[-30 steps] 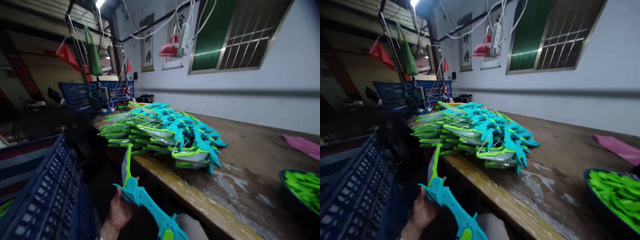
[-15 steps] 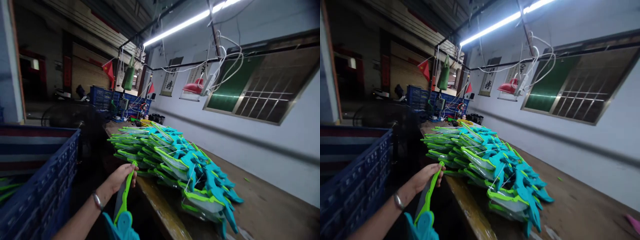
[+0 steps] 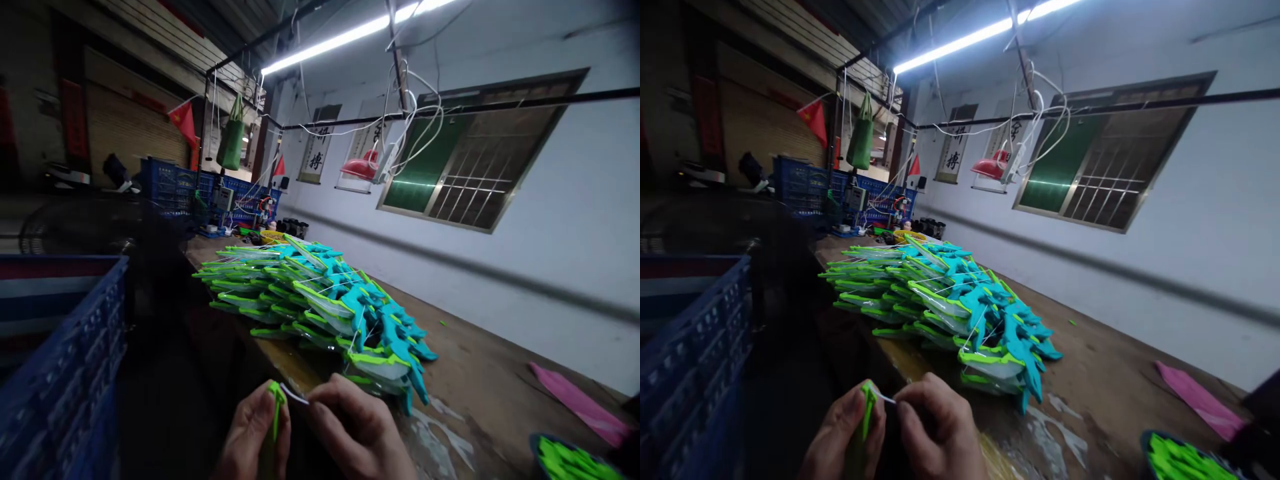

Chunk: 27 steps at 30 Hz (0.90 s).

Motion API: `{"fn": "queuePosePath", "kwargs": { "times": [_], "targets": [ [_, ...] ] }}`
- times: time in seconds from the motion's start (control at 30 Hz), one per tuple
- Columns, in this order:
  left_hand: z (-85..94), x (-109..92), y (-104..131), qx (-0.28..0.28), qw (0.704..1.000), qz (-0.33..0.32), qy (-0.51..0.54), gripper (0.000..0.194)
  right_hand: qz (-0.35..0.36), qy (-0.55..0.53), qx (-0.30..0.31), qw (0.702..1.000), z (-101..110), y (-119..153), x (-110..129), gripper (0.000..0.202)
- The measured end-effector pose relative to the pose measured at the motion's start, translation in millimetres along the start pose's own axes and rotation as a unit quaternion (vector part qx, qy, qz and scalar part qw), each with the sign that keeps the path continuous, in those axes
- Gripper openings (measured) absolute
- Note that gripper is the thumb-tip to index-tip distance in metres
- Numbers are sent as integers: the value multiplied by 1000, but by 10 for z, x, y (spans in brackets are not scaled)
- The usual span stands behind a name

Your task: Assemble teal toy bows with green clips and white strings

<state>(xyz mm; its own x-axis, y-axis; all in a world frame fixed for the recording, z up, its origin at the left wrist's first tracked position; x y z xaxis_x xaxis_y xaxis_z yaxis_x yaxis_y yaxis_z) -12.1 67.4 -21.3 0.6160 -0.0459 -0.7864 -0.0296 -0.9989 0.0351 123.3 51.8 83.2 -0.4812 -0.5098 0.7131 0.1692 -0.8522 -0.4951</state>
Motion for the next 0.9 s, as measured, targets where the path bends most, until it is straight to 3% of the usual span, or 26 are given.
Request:
{"fn": "queuePosePath", "kwargs": {
  "times": [0.1, 0.2, 0.37, 0.57, 0.8, 0.9],
  "targets": [
    [37, -63, 99, 71, 996, -12, 54, 49, 5, -54, -24, 998, -185, -40, 190, 25],
    [49, -165, 148, 113, 989, -43, 89, 56, 15, -71, -11, 997, -270, 47, 269, 21],
    [44, -218, 202, 123, 983, -99, 95, 62, 89, -56, 26, 994, -336, 104, 432, 21],
    [125, -270, 299, 104, 980, -158, 67, 64, 191, 22, -1, 981, -406, 199, 576, 22],
    [178, -243, 279, 73, 981, -178, 18, 66, 103, -72, 74, 989, -413, 214, 569, 20],
    [214, -183, 251, 52, 987, -154, -17, 69, 67, -89, 60, 992, -369, 198, 564, 18]
  ]
}}
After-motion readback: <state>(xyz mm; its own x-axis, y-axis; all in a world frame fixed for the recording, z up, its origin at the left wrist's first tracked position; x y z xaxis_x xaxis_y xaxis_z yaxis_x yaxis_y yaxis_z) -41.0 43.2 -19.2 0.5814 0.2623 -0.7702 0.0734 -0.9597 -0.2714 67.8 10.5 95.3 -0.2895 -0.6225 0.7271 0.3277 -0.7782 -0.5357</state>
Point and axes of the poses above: each hand's wrist, its own y-axis away from the middle knuckle, its own z-axis out of the back of the hand, x = y × z, the point moved 7 cm from there along -y, towards the middle knuckle, and after that the axes turned 10 degrees about -x, right-handed, at the moved point
